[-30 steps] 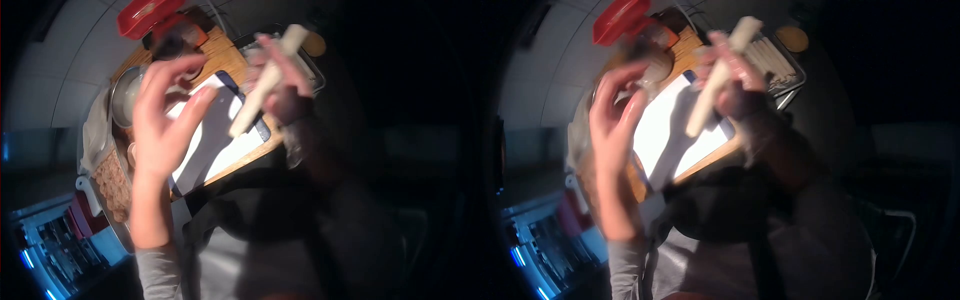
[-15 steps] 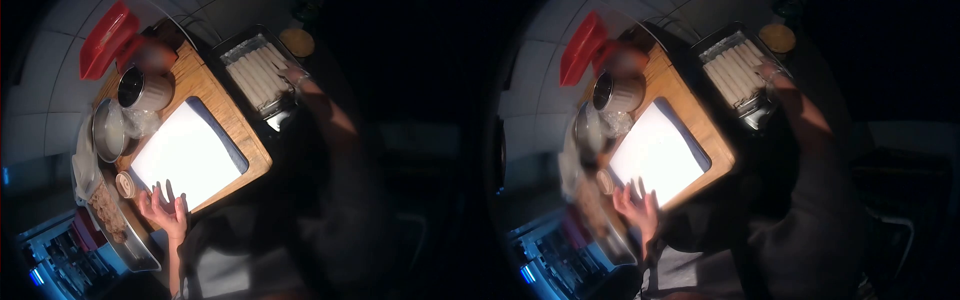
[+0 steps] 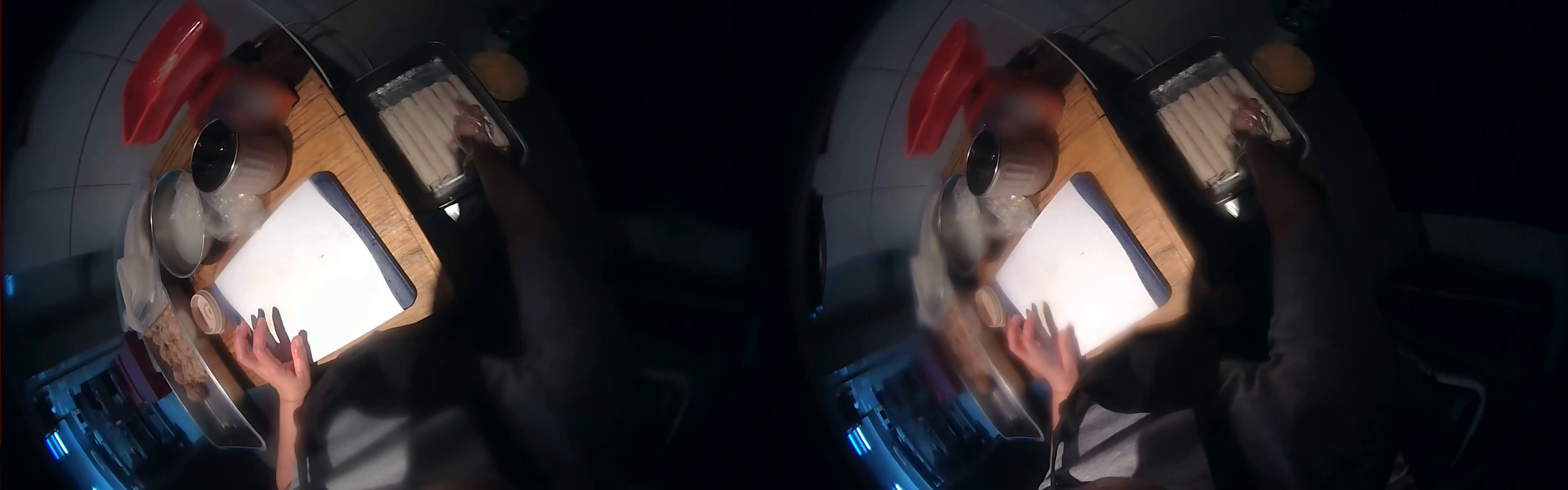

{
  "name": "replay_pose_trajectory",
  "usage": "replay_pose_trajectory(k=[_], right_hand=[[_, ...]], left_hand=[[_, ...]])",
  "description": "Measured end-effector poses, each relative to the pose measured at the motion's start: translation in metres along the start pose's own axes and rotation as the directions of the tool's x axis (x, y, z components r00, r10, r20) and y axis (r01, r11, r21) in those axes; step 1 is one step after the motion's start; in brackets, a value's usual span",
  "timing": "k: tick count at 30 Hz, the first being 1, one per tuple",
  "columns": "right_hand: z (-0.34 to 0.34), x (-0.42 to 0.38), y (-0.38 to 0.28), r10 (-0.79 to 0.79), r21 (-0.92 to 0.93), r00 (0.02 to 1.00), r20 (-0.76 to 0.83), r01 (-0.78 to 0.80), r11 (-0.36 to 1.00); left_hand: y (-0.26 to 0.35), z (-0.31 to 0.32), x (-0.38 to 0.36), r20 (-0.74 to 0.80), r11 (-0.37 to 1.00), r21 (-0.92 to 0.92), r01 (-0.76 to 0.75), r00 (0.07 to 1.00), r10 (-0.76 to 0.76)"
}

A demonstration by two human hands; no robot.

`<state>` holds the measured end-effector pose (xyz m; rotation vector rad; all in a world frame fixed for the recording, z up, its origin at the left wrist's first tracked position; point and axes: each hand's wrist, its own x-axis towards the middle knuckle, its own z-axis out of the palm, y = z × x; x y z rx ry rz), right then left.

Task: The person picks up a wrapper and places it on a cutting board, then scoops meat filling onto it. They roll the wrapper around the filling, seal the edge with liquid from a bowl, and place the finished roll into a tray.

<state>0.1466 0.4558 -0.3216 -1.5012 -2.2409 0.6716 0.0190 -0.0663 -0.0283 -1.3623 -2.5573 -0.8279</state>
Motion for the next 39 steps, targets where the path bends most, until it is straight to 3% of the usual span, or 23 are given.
replay_pose_trajectory(k=[4,5,6,7,8,9,10,11,13,14,15,16,17,18,21,23,25,28,31,34,35,38,39], right_hand=[[-0.003,-0.003,0.008,-0.057,0.068,0.998,0.031,0.055,0.996],[-0.007,-0.005,0.003,-0.126,-0.088,0.992,0.033,0.128,0.988],[0.006,0.008,0.016,-0.102,-0.099,0.984,0.147,0.117,0.988],[-0.032,-0.010,-0.019,-0.065,-0.057,0.977,0.204,0.078,0.995],[-0.007,0.001,0.007,-0.188,-0.307,0.933,0.307,0.284,0.909],[0.014,0.016,0.022,-0.281,-0.508,0.861,0.424,0.483,0.713],[-0.017,0.004,-0.009,-0.121,-0.373,0.930,0.346,0.255,0.892],[-0.047,-0.008,-0.038,0.057,-0.205,0.948,0.312,0.009,0.979],[-0.047,0.026,-0.031,-0.230,-0.339,0.944,0.236,0.302,0.891],[-0.085,0.008,-0.074,-0.175,-0.146,0.971,0.166,0.200,0.969],[-0.113,-0.009,-0.095,-0.310,0.031,0.950,0.031,0.309,0.950],[-0.137,-0.024,-0.110,-0.434,0.172,0.895,-0.104,0.446,0.878],[-0.137,-0.016,-0.100,-0.664,0.206,0.661,-0.349,0.745,0.634],[-0.163,-0.039,-0.126,-0.620,0.337,0.709,-0.337,0.706,0.624],[-0.220,-0.150,-0.217,-0.468,0.711,0.861,-0.200,0.456,0.535],[-0.223,-0.194,-0.245,-0.413,0.858,0.907,-0.078,0.272,0.436],[-0.213,-0.220,-0.256,-0.512,0.709,0.852,-0.112,0.429,0.559],[-0.199,-0.241,-0.264,-0.558,0.672,0.818,-0.139,0.492,0.553],[-0.204,-0.261,-0.275,-0.755,0.305,0.638,-0.153,0.757,0.578],[-0.202,-0.269,-0.285,-0.793,0.273,0.600,-0.110,0.785,0.556],[-0.203,-0.271,-0.290,-0.803,0.256,0.589,-0.098,0.794,0.551],[-0.197,-0.275,-0.302,-0.796,0.264,0.602,-0.056,0.778,0.570],[-0.194,-0.276,-0.305,-0.802,0.270,0.596,-0.052,0.781,0.563]], left_hand=[[0.001,0.000,0.000,0.028,0.999,-0.029,0.015,1.000,-0.015],[0.000,0.000,0.000,0.027,0.999,-0.049,0.017,1.000,-0.016],[-0.005,0.005,-0.003,0.006,0.994,-0.103,0.022,1.000,-0.022],[-0.008,0.009,-0.006,-0.025,0.988,-0.154,0.033,0.999,-0.037],[-0.013,0.009,-0.006,-0.045,0.997,-0.077,0.007,0.999,-0.010],[-0.008,0.009,0.000,-0.100,1.000,0.006,-0.029,0.995,0.029],[-0.003,0.006,0.004,-0.113,0.997,0.068,-0.041,0.992,0.048],[0.000,0.004,0.006,-0.126,0.990,0.132,-0.042,0.990,0.059],[0.001,0.003,0.007,-0.170,0.980,0.185,-0.070,0.980,0.102],[0.001,0.001,0.008,-0.142,0.982,0.184,-0.046,0.987,0.073],[0.001,-0.001,0.009,-0.115,0.983,0.179,-0.028,0.992,0.049],[0.004,-0.004,0.012,-0.108,0.985,0.173,0.016,0.994,0.002],[0.006,-0.006,0.015,-0.100,0.985,0.163,0.053,0.994,-0.037],[0.001,-0.004,0.013,-0.124,0.995,0.063,0.074,0.990,-0.066],[0.000,-0.017,0.011,-0.096,0.986,0.151,0.076,0.993,-0.062],[0.006,-0.027,0.004,0.083,0.950,0.295,0.106,0.987,-0.136],[-0.002,-0.028,-0.007,0.109,0.963,0.254,0.093,0.986,-0.124],[-0.007,-0.042,-0.022,0.106,0.990,0.139,0.034,0.993,-0.049],[-0.007,-0.099,-0.032,0.106,0.960,-0.161,-0.229,0.963,0.248],[-0.052,-0.151,-0.028,0.012,0.915,0.158,-0.370,0.928,0.373],[-0.055,-0.176,-0.017,-0.167,0.924,0.269,-0.272,0.932,0.322],[-0.138,-0.215,0.025,-0.352,0.962,0.264,-0.072,0.921,0.166],[-0.155,-0.227,0.040,-0.366,0.957,0.281,0.075,0.930,0.035]])
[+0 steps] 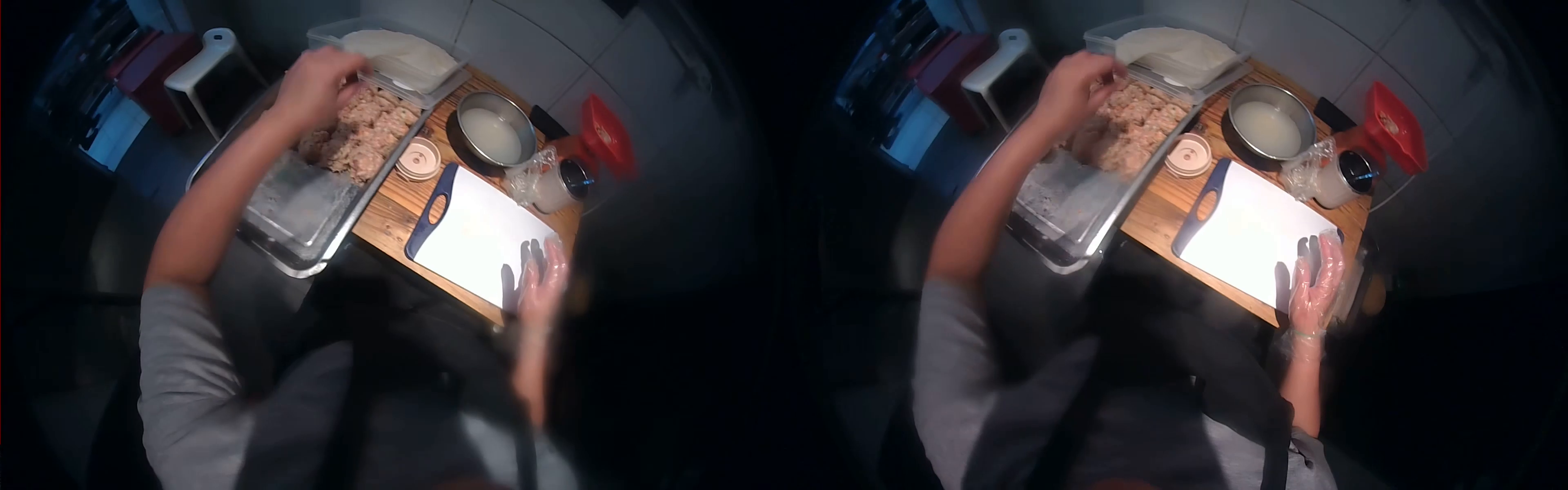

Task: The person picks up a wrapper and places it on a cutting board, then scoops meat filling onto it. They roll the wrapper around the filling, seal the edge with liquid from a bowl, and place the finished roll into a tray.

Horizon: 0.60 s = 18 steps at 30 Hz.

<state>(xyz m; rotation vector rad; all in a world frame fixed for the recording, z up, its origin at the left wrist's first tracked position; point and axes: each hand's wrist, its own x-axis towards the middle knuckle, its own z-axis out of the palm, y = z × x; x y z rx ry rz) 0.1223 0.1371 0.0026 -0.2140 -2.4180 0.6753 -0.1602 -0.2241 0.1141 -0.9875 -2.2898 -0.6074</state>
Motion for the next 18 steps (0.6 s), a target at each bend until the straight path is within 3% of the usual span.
replay_pose_trajectory(k=[1,3,7,10,12,14,16,18], right_hand=[[0.003,0.000,-0.005,0.048,0.028,0.998,0.050,-0.049,0.998],[0.009,0.000,-0.015,0.141,0.068,0.979,0.148,-0.152,0.986],[0.018,-0.003,-0.019,0.133,0.035,0.980,0.150,-0.139,0.990],[0.023,-0.007,-0.012,0.220,0.166,0.963,0.155,-0.245,0.955],[0.024,-0.007,-0.007,0.207,0.172,0.965,0.164,-0.234,0.957],[0.023,-0.002,-0.006,0.186,0.202,0.969,0.161,-0.217,0.955],[0.024,0.009,-0.012,0.181,0.294,0.972,0.149,-0.218,0.930],[0.002,0.044,-0.061,0.040,0.232,0.992,0.123,-0.068,0.970]], left_hand=[[-0.014,0.000,0.017,0.019,0.989,0.070,0.127,0.992,-0.128],[-0.046,0.025,0.032,-0.094,0.962,0.241,0.125,0.990,-0.105],[-0.093,0.082,0.040,-0.048,0.877,0.479,0.050,0.998,-0.031],[-0.095,0.069,0.092,0.018,0.905,0.417,0.081,0.995,-0.097],[-0.084,0.045,0.136,0.034,0.970,0.208,0.128,0.990,-0.138],[-0.060,0.019,0.168,-0.200,0.990,0.120,-0.071,0.975,0.095],[-0.007,-0.020,0.183,-0.125,0.998,-0.057,-0.021,0.992,0.013],[0.043,-0.042,0.187,-0.098,0.978,-0.178,-0.107,0.991,0.090]])
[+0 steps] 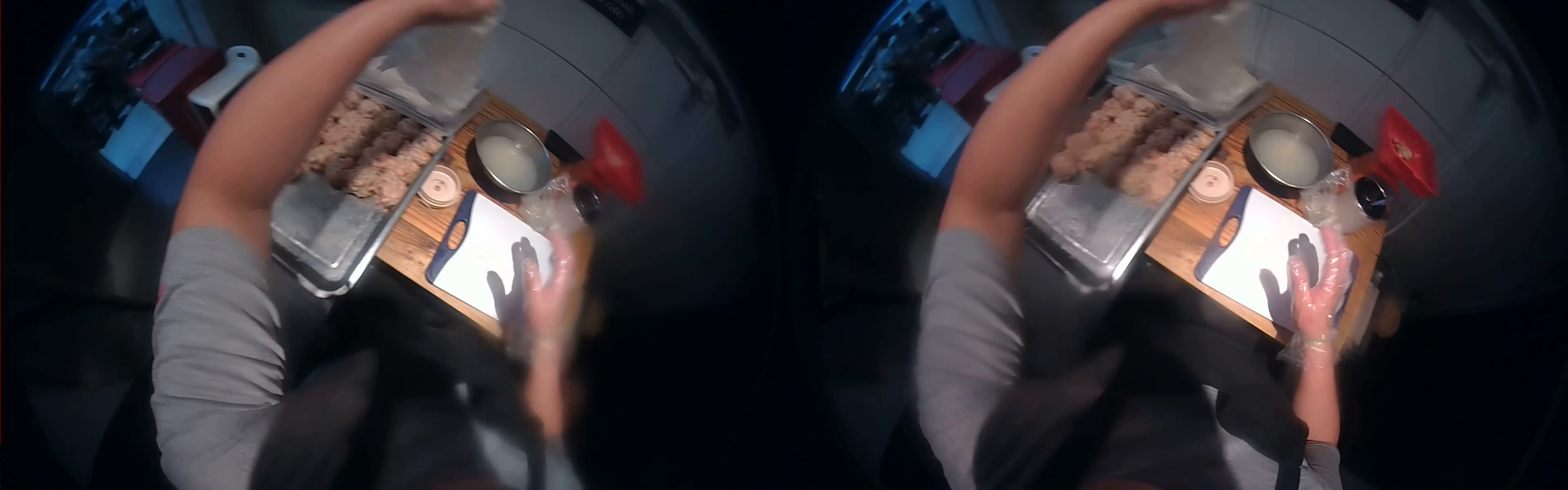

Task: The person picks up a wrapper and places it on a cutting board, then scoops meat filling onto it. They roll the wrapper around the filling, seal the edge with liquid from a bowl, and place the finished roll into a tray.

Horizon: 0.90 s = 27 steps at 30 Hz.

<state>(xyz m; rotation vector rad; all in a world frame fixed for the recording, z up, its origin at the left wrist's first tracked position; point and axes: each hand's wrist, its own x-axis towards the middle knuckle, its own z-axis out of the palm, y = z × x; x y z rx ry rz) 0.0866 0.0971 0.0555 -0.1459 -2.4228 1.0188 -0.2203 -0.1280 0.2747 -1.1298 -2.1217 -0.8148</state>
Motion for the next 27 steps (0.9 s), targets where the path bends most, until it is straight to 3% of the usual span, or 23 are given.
replay_pose_trajectory(k=[1,2,3,4,5,6,7,8,10,12,14,15,16,18,19,21,23,24,25,26,27], right_hand=[[0.000,0.012,-0.020,-0.136,0.078,0.987,-0.083,0.142,0.987],[0.003,0.023,-0.041,-0.261,0.153,0.949,-0.175,0.288,0.945],[0.004,0.036,-0.062,-0.348,0.191,0.896,-0.275,0.405,0.894],[0.005,0.045,-0.080,-0.368,0.225,0.867,-0.337,0.453,0.862],[0.007,0.055,-0.097,-0.386,0.252,0.833,-0.397,0.503,0.827],[0.007,0.059,-0.105,-0.353,0.280,0.841,-0.410,0.484,0.829],[0.005,0.069,-0.082,-0.404,0.105,0.803,-0.438,0.491,0.865],[0.000,0.071,-0.079,-0.338,0.285,0.870,-0.358,0.447,0.848],[-0.011,0.069,-0.066,-0.003,0.635,0.994,-0.108,0.072,0.769],[-0.015,0.064,-0.041,-0.003,0.886,0.997,-0.081,0.073,0.459],[-0.020,0.049,-0.025,0.072,0.873,0.996,-0.056,0.014,0.487],[-0.020,0.043,-0.016,0.088,0.880,0.995,-0.038,-0.009,0.475],[-0.015,0.038,0.006,0.059,0.910,0.998,-0.005,-0.020,0.413],[-0.024,0.026,0.018,0.075,0.702,0.994,-0.079,0.002,0.713],[-0.025,0.021,0.021,0.101,0.727,0.985,-0.136,0.030,0.686],[-0.026,0.009,-0.057,0.213,0.740,0.941,-0.264,0.056,0.671],[-0.016,0.007,-0.048,-0.229,0.408,0.909,-0.348,0.367,0.836],[-0.008,0.012,-0.045,-0.301,0.445,0.873,-0.384,0.461,0.768],[-0.010,0.017,-0.047,-0.371,0.040,0.803,-0.466,0.439,0.898],[-0.019,0.022,-0.040,-0.294,0.099,0.865,-0.407,0.362,0.927],[-0.010,0.032,0.003,-0.143,0.450,0.927,-0.347,0.299,0.842]], left_hand=[[0.034,-0.007,-0.006,0.032,0.997,-0.054,-0.051,0.998,0.053],[0.071,-0.030,-0.021,0.198,0.954,-0.299,-0.030,0.976,0.093],[0.080,0.014,-0.016,0.131,0.998,-0.047,-0.035,0.991,0.041],[0.101,0.023,-0.031,0.092,0.987,-0.083,-0.134,0.986,0.142],[0.131,0.013,-0.047,0.254,0.984,-0.154,-0.085,0.960,0.122],[0.153,0.005,-0.059,0.395,0.983,-0.184,0.020,0.917,0.056],[0.161,0.005,-0.070,0.437,0.981,-0.195,0.016,0.897,0.072],[0.162,0.007,-0.080,0.478,0.977,-0.212,0.012,0.874,0.093],[0.144,0.015,-0.096,0.529,0.941,-0.326,0.090,0.842,0.103],[0.133,0.023,-0.113,0.641,0.875,-0.419,0.241,0.761,0.097],[0.125,0.064,-0.138,0.630,0.631,-0.635,0.446,0.771,0.089],[0.134,0.062,-0.141,0.628,0.629,-0.602,0.492,0.778,-0.007],[0.137,0.060,-0.138,0.590,0.699,-0.558,0.446,0.806,-0.043],[0.155,0.052,-0.130,0.507,0.813,-0.455,0.364,0.856,-0.099],[0.158,0.059,-0.126,0.388,0.915,-0.347,0.206,0.920,-0.060],[0.176,0.060,-0.120,0.420,0.927,-0.299,0.226,0.903,-0.085],[0.203,0.068,-0.116,0.479,0.929,-0.277,0.246,0.874,-0.089],[0.212,0.069,-0.113,0.523,0.950,-0.245,0.193,0.851,-0.038],[0.216,0.076,-0.112,0.515,0.963,-0.226,0.149,0.857,-0.012],[0.225,0.059,-0.105,0.562,0.972,-0.173,0.161,0.826,-0.037],[0.220,0.057,-0.100,0.542,0.980,-0.166,0.109,0.841,-0.002]])
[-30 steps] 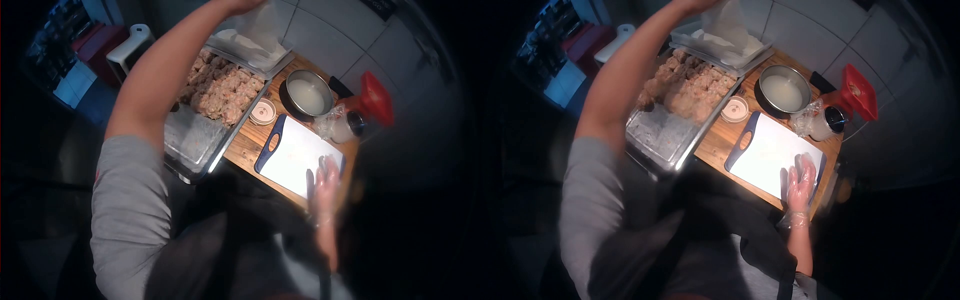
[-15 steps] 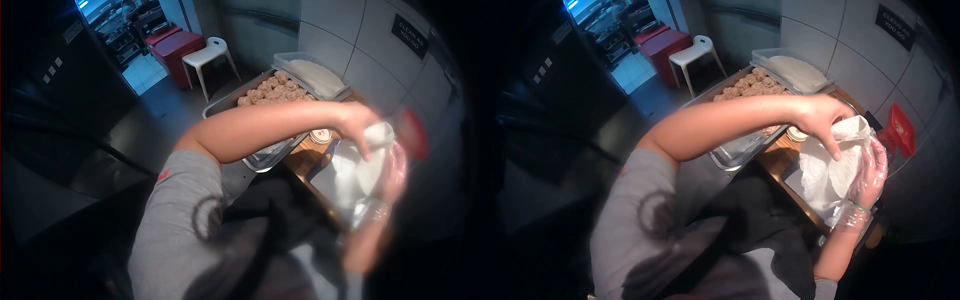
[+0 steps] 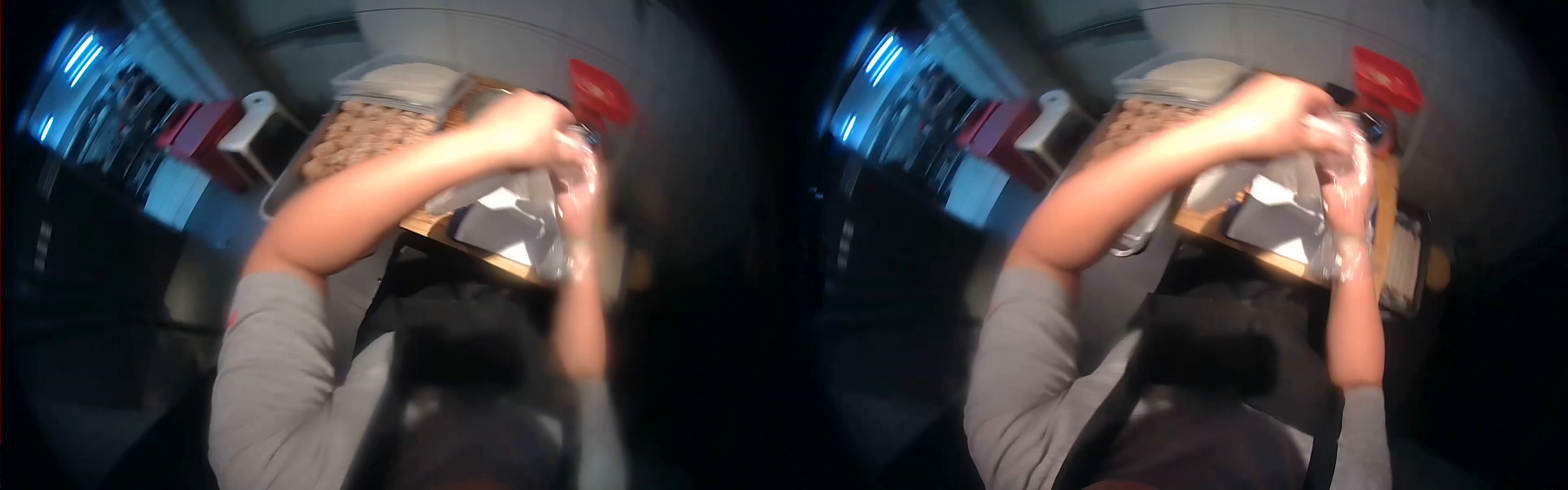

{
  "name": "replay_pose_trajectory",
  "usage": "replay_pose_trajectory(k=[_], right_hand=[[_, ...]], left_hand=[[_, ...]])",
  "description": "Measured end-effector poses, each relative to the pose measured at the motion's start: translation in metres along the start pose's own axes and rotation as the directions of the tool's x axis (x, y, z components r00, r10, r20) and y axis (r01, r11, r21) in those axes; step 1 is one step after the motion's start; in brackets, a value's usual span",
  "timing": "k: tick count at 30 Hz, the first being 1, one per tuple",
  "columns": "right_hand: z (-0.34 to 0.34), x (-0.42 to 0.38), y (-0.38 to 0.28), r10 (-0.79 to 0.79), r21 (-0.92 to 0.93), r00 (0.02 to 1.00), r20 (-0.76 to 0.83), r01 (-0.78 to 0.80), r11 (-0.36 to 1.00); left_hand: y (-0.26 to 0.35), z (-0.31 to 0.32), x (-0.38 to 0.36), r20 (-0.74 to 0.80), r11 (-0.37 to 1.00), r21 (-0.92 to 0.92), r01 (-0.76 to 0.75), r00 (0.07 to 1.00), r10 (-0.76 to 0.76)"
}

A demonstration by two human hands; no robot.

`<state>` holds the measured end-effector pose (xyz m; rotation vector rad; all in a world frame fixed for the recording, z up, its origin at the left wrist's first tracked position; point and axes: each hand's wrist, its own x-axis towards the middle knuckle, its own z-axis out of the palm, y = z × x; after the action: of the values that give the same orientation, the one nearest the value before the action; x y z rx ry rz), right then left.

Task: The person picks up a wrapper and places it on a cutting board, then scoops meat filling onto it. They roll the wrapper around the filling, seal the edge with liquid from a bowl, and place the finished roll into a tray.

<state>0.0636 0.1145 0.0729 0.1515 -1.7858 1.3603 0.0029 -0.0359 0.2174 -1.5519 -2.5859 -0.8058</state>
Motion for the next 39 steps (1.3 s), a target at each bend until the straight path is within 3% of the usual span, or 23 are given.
replay_pose_trajectory(k=[1,2,3,5,7,9,12,15,16,18,19,23,25,27,29,30,33,35,37,39], right_hand=[[-0.018,0.001,-0.004,0.076,-0.068,0.997,0.016,-0.074,0.995],[-0.032,0.006,-0.004,0.159,0.092,0.985,0.070,-0.165,0.982],[-0.049,0.011,-0.006,0.194,0.061,0.973,0.127,-0.202,0.977],[-0.073,0.019,-0.005,0.175,0.193,0.971,0.164,-0.205,0.959],[-0.074,0.033,-0.002,0.199,-0.001,0.972,0.128,-0.201,0.980],[-0.073,0.049,-0.017,0.184,-0.146,0.979,0.094,-0.169,0.975],[-0.082,0.061,-0.031,0.086,-0.156,0.996,0.039,-0.079,0.985],[-0.090,0.056,-0.040,0.105,-0.061,0.988,0.112,-0.099,0.993],[-0.091,0.048,-0.046,0.142,-0.014,0.978,0.153,-0.142,0.990],[-0.091,0.030,-0.063,0.145,0.095,0.958,0.246,-0.173,0.980],[-0.082,0.018,-0.070,0.215,0.223,0.951,0.222,-0.264,0.938],[-0.061,-0.025,-0.077,0.241,0.361,0.956,0.167,-0.287,0.887],[-0.056,-0.048,-0.064,0.268,0.300,0.963,0.034,-0.266,0.916],[-0.061,-0.093,-0.031,0.467,0.310,0.881,-0.072,-0.426,0.850],[-0.080,-0.132,0.000,0.490,0.037,0.868,-0.077,-0.488,0.872],[-0.089,-0.143,0.001,0.527,-0.093,0.845,-0.087,-0.534,0.841],[-0.113,-0.138,-0.013,0.719,0.071,0.695,0.008,-0.718,0.692],[-0.124,-0.121,0.010,0.691,-0.077,0.721,0.051,-0.687,0.723],[-0.124,-0.093,0.032,0.716,-0.289,0.698,0.034,-0.679,0.675],[-0.119,-0.063,0.051,0.630,-0.471,0.775,0.048,-0.539,0.699]], left_hand=[[-0.003,-0.010,0.000,0.032,0.999,0.029,-0.038,0.999,0.037],[-0.003,-0.022,-0.004,0.099,0.997,-0.047,0.058,0.994,-0.053],[-0.018,-0.022,-0.003,0.060,1.000,0.031,-0.004,0.998,0.002],[-0.031,-0.025,-0.006,0.124,0.971,-0.148,0.186,0.978,-0.168],[-0.085,-0.006,0.001,0.077,0.914,-0.376,0.152,0.988,-0.133],[-0.079,-0.004,0.003,0.009,0.911,-0.369,0.183,0.981,-0.194],[-0.068,-0.006,0.002,-0.179,0.922,-0.387,0.006,0.980,-0.082],[-0.046,-0.005,-0.008,-0.255,0.954,-0.296,-0.052,0.967,-0.026],[-0.040,-0.005,-0.013,-0.329,0.969,-0.122,-0.215,0.930,0.164],[-0.030,-0.013,-0.007,-0.391,0.948,0.041,-0.317,0.868,0.307],[-0.026,-0.017,-0.004,-0.412,0.926,0.123,-0.356,0.831,0.374],[-0.030,-0.014,0.045,-0.282,0.878,0.300,-0.372,0.845,0.455],[-0.047,0.013,0.081,-0.161,0.871,0.276,-0.405,0.874,0.458],[-0.053,0.073,0.096,-0.032,0.776,0.465,-0.426,0.868,0.496],[-0.080,0.110,0.086,-0.148,0.809,0.418,-0.413,0.848,0.509],[-0.090,0.127,0.073,-0.216,0.848,0.388,-0.360,0.859,0.464],[-0.110,0.155,-0.010,-0.301,0.968,0.206,-0.145,0.931,0.204],[-0.131,0.177,-0.069,-0.262,0.989,0.137,0.049,0.965,-0.012],[-0.130,0.177,-0.111,-0.225,0.982,0.155,0.105,0.972,-0.068],[-0.129,0.180,-0.126,-0.199,0.968,0.192,0.162,0.972,-0.123]])
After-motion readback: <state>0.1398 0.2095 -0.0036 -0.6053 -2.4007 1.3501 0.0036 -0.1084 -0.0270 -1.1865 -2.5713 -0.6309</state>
